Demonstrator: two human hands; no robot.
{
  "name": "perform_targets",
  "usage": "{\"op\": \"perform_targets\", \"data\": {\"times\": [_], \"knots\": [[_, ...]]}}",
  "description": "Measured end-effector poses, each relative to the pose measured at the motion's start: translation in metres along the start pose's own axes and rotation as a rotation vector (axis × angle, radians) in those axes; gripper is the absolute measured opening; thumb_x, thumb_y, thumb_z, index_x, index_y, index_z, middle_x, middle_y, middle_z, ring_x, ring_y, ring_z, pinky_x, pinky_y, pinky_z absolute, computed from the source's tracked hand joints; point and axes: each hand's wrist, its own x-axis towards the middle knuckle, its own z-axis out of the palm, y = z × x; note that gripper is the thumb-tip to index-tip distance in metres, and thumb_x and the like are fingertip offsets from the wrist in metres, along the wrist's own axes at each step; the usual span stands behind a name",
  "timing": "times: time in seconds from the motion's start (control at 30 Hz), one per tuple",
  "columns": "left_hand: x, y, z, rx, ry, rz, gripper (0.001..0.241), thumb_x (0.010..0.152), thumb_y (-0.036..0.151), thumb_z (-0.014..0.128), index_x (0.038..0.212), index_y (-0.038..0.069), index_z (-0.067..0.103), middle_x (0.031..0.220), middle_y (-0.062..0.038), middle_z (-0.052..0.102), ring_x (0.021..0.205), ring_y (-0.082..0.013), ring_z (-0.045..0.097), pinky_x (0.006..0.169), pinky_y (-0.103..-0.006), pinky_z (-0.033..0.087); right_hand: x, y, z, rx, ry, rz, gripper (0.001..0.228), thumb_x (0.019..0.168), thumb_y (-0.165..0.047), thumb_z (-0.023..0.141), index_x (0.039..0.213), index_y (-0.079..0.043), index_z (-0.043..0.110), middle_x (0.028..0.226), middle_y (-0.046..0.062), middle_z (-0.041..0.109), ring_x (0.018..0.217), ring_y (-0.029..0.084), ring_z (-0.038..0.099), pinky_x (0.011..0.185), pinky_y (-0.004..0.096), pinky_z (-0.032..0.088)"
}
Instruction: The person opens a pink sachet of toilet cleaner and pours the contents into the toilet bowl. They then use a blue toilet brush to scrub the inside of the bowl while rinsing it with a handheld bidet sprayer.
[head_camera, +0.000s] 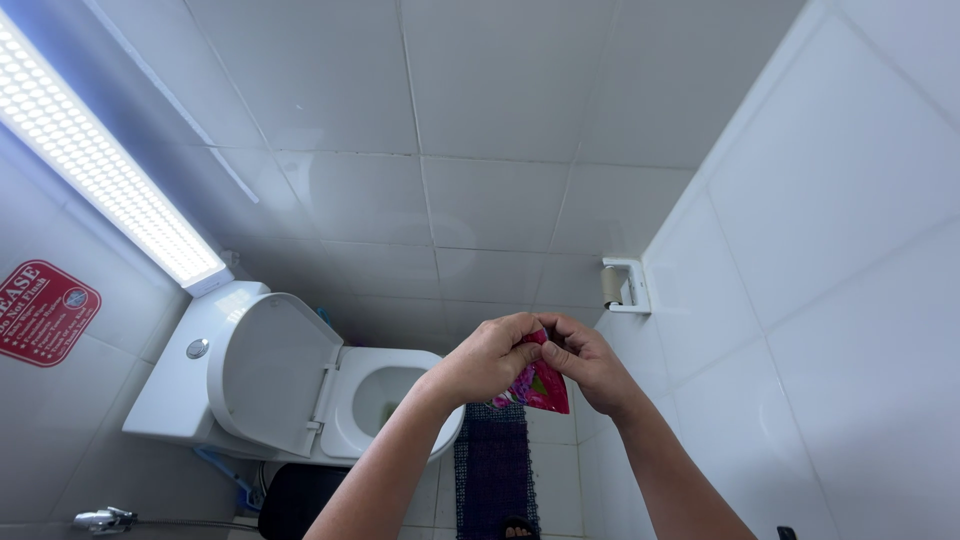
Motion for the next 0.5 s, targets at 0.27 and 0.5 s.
{"op": "perform_targets", "data": {"times": [0.27, 0.5], "knots": [[0.021, 0.0, 0.0, 0.113, 0.105, -0.136, 0.017, 0.096, 0.018, 0.064, 0.101, 0.002, 0.07, 0.089, -0.013, 0.076, 0.08, -0.0233, 0.073, 0.071, -0.0387, 0.057, 0.03, 0.001, -0.043, -0.094, -0.101, 0.145, 0.029, 0.099, -0.032, 0.07, 0.091, -0.005, 0.066, 0.072, 0.0, 0.065, 0.062, 0.008, 0.058, 0.054, 0.027, 0.049], [0.029, 0.008, 0.002, 0.239, 0.105, -0.172, 0.02, 0.093, 0.023, 0.069, 0.099, 0.004, 0.071, 0.087, -0.012, 0.075, 0.078, -0.0239, 0.073, 0.068, -0.0391, 0.058, 0.031, -0.002, -0.049, -0.098, -0.092, 0.15, 0.029, 0.098, -0.03, 0.067, 0.082, -0.006, 0.073, 0.067, -0.001, 0.064, 0.059, 0.007, 0.056, 0.052, 0.026, 0.048]]}}
